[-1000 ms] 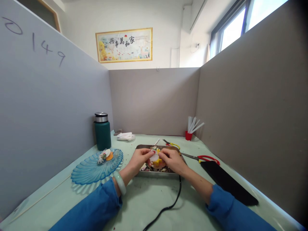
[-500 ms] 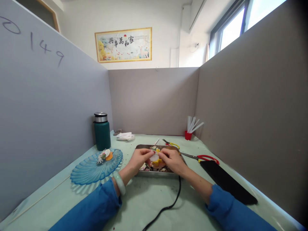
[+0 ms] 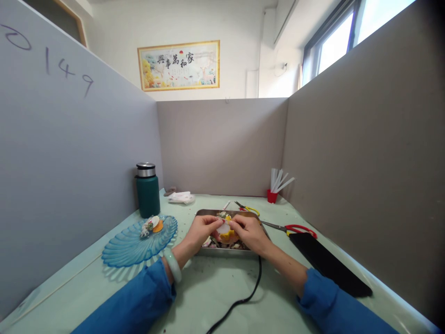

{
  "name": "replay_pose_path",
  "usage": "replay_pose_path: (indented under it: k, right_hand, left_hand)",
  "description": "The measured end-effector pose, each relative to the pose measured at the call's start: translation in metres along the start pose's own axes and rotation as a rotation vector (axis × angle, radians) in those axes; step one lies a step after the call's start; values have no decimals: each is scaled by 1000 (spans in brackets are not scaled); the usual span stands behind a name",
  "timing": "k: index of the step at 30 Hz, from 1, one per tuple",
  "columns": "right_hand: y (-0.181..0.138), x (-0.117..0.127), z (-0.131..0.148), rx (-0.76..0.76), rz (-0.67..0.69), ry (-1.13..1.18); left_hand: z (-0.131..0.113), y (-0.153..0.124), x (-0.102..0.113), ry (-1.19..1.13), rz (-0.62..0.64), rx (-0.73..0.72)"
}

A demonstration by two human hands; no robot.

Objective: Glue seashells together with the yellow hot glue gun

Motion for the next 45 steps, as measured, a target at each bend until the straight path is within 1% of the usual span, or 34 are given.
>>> replay_pose_path:
  k: [20, 31, 38, 45]
  right_hand:
    - [-2, -1, -1, -2, 8, 15]
    - [-3, 5, 8, 30, -42, -67]
    - [-5, 6, 16, 71, -50, -130]
    - [-7, 6, 19, 88, -44, -102]
  left_hand:
    - [-1, -2, -2, -1, 16, 16]
    - [-5, -2, -7, -80, 40, 12]
    - [-4, -2, -7, -59, 34, -7]
    - [-2, -3, -8, -99, 81, 21]
Point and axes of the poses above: each hand's wrist, its own y-axis towards the middle knuckle, its own x-axis out of the back of the hand, z = x × y, the point moved 9 cm from there along y, towards the middle knuckle, and after that the axes turned 1 degree about y, right-handed, at the moved point
